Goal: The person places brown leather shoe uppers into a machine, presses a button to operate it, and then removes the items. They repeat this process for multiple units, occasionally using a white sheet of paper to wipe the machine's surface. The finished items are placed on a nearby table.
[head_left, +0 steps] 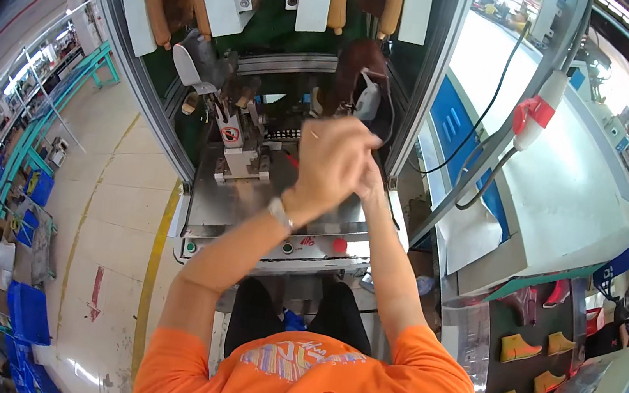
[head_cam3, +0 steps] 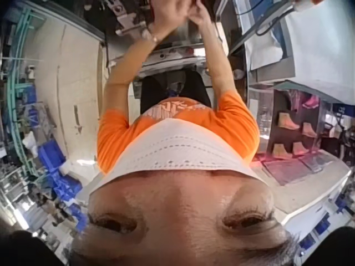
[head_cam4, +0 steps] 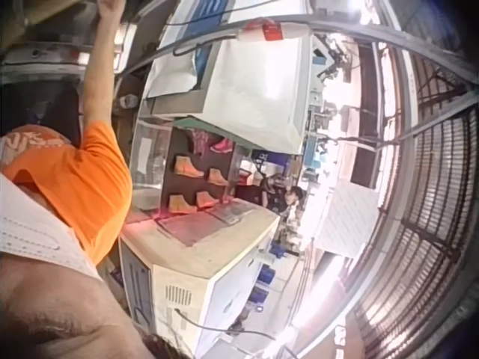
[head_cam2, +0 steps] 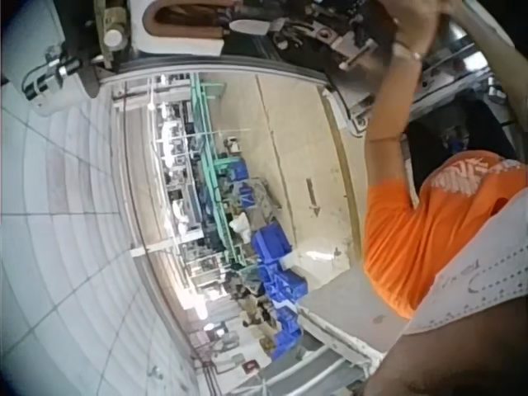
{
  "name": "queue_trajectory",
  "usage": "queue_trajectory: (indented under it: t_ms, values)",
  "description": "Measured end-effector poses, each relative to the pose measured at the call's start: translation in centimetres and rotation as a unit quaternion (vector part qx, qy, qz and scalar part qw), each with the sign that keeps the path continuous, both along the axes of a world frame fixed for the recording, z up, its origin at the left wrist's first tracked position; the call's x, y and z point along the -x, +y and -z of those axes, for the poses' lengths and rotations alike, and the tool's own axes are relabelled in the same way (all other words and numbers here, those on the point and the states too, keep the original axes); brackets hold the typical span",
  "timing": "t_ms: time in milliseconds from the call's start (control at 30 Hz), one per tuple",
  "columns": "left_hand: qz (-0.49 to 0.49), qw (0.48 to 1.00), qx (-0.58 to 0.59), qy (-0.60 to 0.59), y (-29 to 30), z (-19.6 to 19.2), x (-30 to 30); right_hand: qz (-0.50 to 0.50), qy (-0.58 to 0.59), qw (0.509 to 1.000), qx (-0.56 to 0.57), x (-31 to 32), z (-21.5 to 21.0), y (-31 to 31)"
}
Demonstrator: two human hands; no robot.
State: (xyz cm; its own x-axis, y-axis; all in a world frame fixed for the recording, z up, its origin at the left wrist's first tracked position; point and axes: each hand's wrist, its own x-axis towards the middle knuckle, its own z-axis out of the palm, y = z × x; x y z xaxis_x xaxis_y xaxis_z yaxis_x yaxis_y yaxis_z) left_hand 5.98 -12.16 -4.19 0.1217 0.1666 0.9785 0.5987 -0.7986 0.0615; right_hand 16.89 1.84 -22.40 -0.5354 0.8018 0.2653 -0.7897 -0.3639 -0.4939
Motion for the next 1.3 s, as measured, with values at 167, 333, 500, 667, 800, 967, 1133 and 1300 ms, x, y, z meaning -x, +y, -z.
queue_trajectory:
  t_ms: [167,333,500,667,800,967,1133,1300]
  values:
    - [-0.101,0.968,0.198,0.119,-1.9,0.9,-2.1,0.024,0.03,0.999,0.03,0.1,1.6,-0.3]
    - [-0.181,0.941,0.225,0.176,-1.1,2.7,-3.0,0.033,0.034,0.998,0.048,0.0,2.0,-1.8]
    - [-0.164,0.945,0.248,0.137,-1.7,2.8,-3.2,0.036,0.035,0.997,0.064,-0.6,2.4,-3.6]
    - [-0.189,0.937,0.253,0.148,-1.9,2.9,-3.2,0.042,0.03,0.996,0.068,-1.1,2.4,-4.3]
    - [-0.217,0.932,0.251,0.148,-1.1,4.6,-3.0,0.049,0.023,0.996,0.072,-0.7,2.6,-3.3]
    - [-0.227,0.933,0.249,0.127,-0.9,5.6,-2.4,0.059,0.025,0.995,0.076,1.0,2.4,-1.1]
    - [-0.216,0.928,0.278,0.126,-1.0,5.2,-2.6,0.07,0.027,0.994,0.08,1.7,1.9,1.5]
    - [-0.226,0.925,0.266,0.151,-1.0,4.6,-2.1,0.076,0.029,0.993,0.083,2.0,1.7,3.3]
